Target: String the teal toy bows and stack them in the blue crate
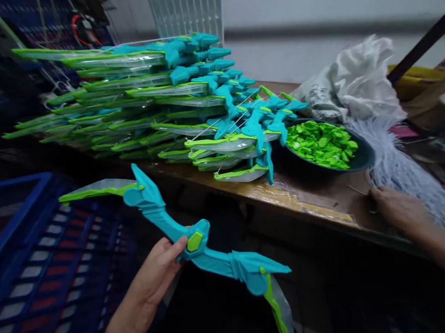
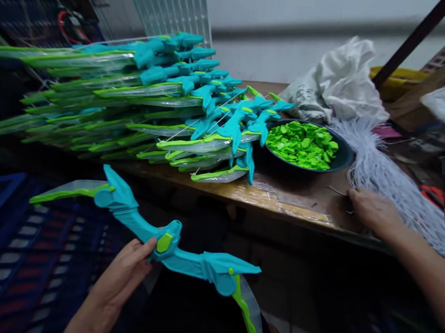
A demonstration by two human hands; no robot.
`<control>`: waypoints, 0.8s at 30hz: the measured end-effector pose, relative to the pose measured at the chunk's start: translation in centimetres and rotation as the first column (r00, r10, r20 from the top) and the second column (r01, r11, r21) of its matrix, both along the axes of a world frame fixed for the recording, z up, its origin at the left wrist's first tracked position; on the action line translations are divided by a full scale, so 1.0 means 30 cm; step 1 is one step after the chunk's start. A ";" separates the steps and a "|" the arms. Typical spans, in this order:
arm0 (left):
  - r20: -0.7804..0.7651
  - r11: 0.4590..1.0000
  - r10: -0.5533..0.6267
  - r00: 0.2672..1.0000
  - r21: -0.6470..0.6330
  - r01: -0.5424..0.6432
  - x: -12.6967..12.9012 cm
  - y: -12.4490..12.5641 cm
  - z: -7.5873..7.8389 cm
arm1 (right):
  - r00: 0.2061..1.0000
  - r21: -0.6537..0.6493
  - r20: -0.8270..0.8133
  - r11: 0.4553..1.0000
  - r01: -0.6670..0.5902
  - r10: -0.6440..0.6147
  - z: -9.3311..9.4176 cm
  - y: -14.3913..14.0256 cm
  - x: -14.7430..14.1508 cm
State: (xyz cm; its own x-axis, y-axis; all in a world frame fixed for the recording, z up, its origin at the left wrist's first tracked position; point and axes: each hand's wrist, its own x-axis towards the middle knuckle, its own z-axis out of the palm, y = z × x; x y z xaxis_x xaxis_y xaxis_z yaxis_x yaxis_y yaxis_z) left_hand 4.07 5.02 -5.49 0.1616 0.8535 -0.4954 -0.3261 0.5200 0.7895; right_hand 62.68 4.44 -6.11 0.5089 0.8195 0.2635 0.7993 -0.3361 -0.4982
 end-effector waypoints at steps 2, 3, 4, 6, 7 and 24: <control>0.050 1.000 0.016 0.999 -0.002 -0.016 -0.008 0.000 -0.009 | 0.998 -0.096 0.051 0.994 0.044 -0.039 -0.003 -0.005 0.007; 0.090 1.000 0.027 0.996 -0.016 -0.026 -0.014 0.001 -0.013 | 0.994 -0.117 0.093 0.991 0.067 -0.056 -0.007 -0.008 -0.006; 0.131 0.999 0.041 0.991 -0.040 -0.036 -0.021 0.002 -0.015 | 0.989 -0.082 0.137 0.995 0.061 -0.049 -0.012 -0.013 -0.032; 0.191 0.992 0.078 0.979 -0.110 -0.058 -0.029 0.007 -0.014 | 0.966 0.083 0.243 0.991 -0.106 0.083 -0.018 -0.026 -0.137; 0.209 0.989 0.098 0.973 -0.132 -0.071 -0.027 0.009 -0.012 | 0.931 0.180 0.309 0.949 -0.260 0.197 -0.014 -0.037 -0.218; 0.373 0.899 -0.099 0.923 0.432 -0.078 -0.027 -0.098 -0.005 | -0.127 0.443 -0.693 0.280 -0.852 0.710 0.198 -0.173 -1.231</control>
